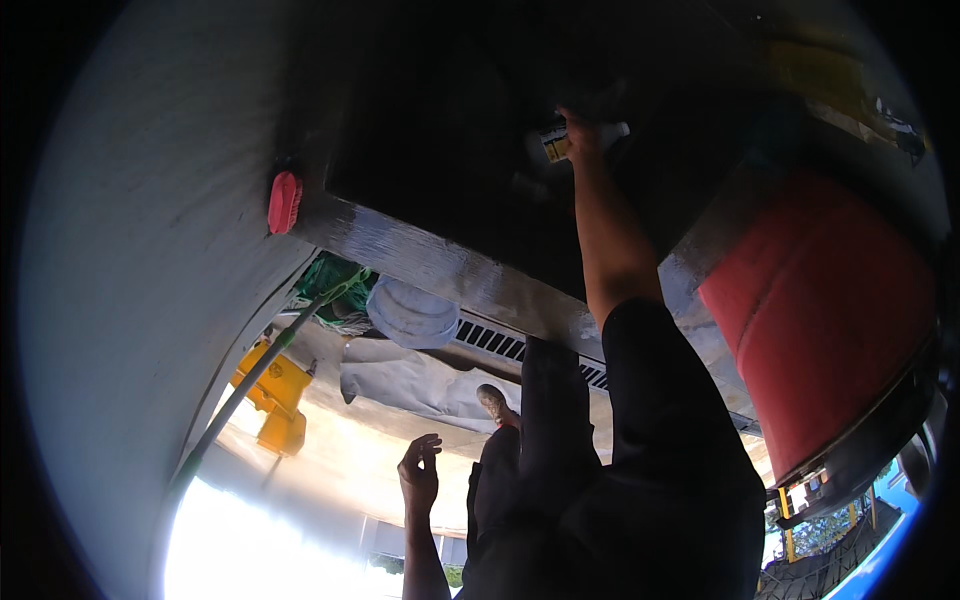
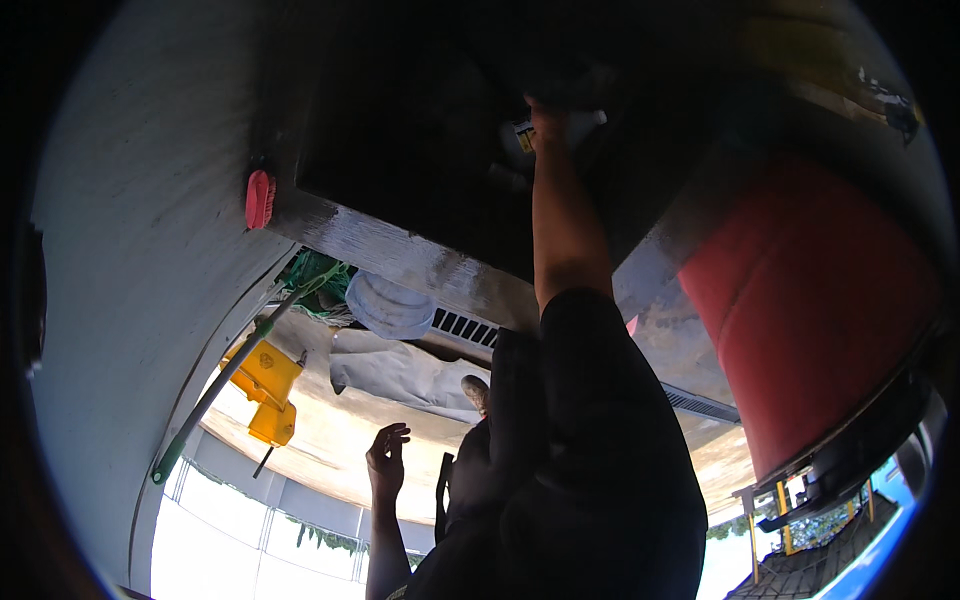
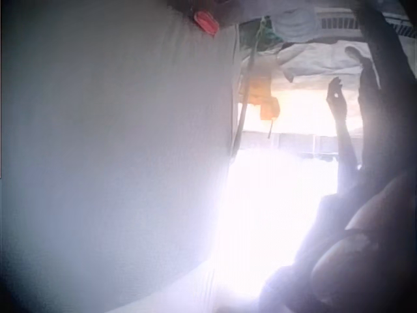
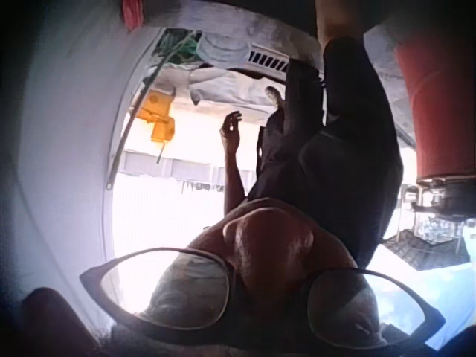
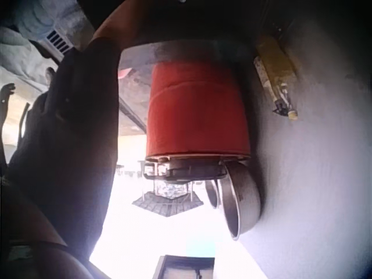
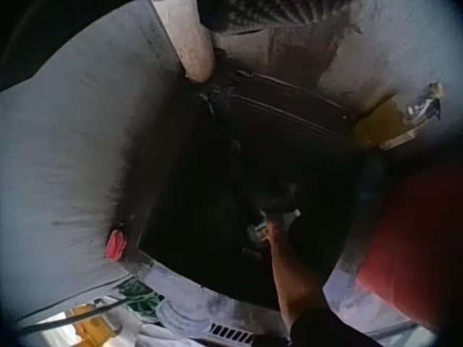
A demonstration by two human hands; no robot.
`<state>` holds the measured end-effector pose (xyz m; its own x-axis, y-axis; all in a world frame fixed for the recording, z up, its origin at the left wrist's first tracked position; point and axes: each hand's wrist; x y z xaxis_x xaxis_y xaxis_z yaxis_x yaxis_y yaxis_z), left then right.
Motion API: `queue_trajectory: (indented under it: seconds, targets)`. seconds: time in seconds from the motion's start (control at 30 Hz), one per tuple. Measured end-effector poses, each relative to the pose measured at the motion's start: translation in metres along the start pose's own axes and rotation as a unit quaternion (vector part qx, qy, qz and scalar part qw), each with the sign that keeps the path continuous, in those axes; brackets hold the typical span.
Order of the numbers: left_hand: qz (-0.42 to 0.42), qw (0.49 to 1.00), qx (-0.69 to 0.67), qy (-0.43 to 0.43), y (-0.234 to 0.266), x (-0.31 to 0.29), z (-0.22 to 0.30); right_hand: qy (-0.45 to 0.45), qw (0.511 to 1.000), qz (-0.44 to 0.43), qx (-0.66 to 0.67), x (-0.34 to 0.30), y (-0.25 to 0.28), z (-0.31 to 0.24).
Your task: The person removes the car's headliner by pulling it down from the roof, detaching it from the interior, and carrying it outside. They then place it on the ground and proceed to a sink area to fill a bucket with water.
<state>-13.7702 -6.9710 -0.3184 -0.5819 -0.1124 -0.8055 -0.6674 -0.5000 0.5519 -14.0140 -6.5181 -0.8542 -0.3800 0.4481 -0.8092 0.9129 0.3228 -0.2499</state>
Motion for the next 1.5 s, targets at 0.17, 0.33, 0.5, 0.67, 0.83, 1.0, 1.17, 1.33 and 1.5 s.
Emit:
queue_trajectory:
  seconds: [0.17,0.33,0.5,0.67,0.83,1.0,1.17,1.33,1.5]
  targets:
    - [0.021,1.0,0.007,-0.006,0.013,0.069,0.057,0.105,0.993,0.051,0.031,0.034,-0.041,0.027]
    - [0.038,0.979,0.057,-0.19,0.034,0.168,0.167,0.234,0.968,0.08,-0.043,0.006,-0.08,-0.008]
    - [0.203,0.862,0.103,-0.453,0.095,0.245,0.342,0.364,0.82,0.046,-0.439,-0.12,-0.156,-0.095]
    - [0.443,0.601,0.102,-0.657,0.162,0.258,0.587,0.492,0.577,-0.071,-0.648,-0.206,-0.147,-0.2]
    - [0.422,0.556,0.232,-0.677,0.168,0.233,0.703,0.51,0.516,-0.127,-0.677,-0.266,-0.159,-0.257]
    - [0.265,0.637,0.484,-0.538,0.168,0.184,0.72,0.554,0.509,-0.131,-0.646,-0.292,-0.176,-0.29]
    - [0.278,0.637,0.527,-0.49,0.157,0.175,0.732,0.536,0.538,-0.123,-0.639,-0.308,-0.193,-0.326]
    - [0.234,0.68,0.561,-0.41,0.145,0.171,0.738,0.501,0.561,-0.152,-0.642,-0.311,-0.197,-0.343]
    - [0.163,0.749,0.546,-0.339,0.139,0.159,0.748,0.544,0.53,-0.154,-0.632,-0.31,-0.187,-0.355]
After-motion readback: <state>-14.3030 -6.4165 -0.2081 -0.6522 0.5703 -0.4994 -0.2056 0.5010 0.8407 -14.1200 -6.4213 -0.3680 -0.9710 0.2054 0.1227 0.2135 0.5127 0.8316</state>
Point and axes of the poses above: each hand's wrist, its own x-axis towards the middle knuckle, its own y-axis out of the back of the hand, z = x × y, and after that the axes turned 13 degrees about x, right-handed
